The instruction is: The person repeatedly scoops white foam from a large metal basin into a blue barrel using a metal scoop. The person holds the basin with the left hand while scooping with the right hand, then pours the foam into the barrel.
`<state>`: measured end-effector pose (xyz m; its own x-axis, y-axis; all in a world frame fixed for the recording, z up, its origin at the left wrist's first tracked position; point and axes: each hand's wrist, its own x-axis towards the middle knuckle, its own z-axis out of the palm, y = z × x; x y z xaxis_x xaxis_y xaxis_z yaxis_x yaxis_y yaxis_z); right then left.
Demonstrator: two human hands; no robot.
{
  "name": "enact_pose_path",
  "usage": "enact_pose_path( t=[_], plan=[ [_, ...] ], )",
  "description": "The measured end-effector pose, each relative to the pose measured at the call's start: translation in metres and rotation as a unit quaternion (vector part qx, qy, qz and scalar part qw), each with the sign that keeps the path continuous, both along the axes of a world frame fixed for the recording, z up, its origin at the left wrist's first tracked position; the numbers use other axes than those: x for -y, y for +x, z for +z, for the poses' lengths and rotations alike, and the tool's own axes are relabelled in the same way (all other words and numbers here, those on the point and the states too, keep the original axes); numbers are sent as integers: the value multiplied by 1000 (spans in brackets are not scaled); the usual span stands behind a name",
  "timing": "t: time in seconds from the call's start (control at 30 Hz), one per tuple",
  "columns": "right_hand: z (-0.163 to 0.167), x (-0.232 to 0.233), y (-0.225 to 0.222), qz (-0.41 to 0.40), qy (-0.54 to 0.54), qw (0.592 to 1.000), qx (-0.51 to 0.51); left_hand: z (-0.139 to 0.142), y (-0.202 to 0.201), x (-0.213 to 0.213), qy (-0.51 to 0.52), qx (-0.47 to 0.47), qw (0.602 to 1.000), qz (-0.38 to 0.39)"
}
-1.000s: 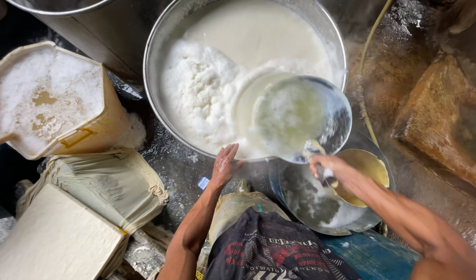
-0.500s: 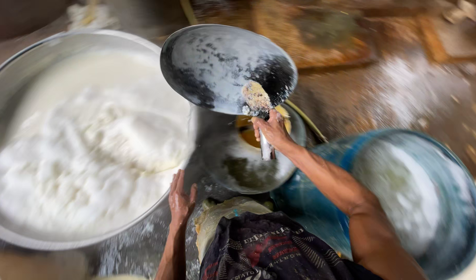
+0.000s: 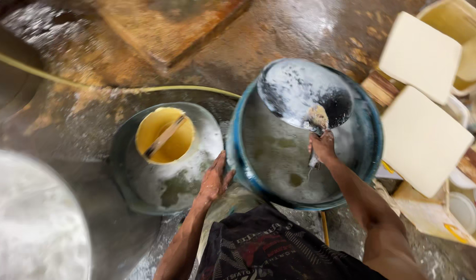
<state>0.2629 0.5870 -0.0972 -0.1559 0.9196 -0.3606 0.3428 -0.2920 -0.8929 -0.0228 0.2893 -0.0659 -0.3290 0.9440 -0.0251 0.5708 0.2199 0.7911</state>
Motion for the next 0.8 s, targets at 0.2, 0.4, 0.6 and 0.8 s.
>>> enact_pose_path(
  t=[0.2, 0.4, 0.6, 0.8],
  plan=[
    [-35, -23, 77, -122, 25, 941, 315, -5, 45, -46, -30, -13, 999, -6],
    [-80, 3, 57, -28, -247, 948, 198, 2, 46, -60, -21, -47, 998, -32],
    [-100, 3, 35, 81, -359, 920, -136, -8, 42, -67, -63, -58, 996, -37],
    [-64, -15, 42, 135, -536, 818, -159, -20, 32, -43, -20, -65, 998, 14]
  ],
)
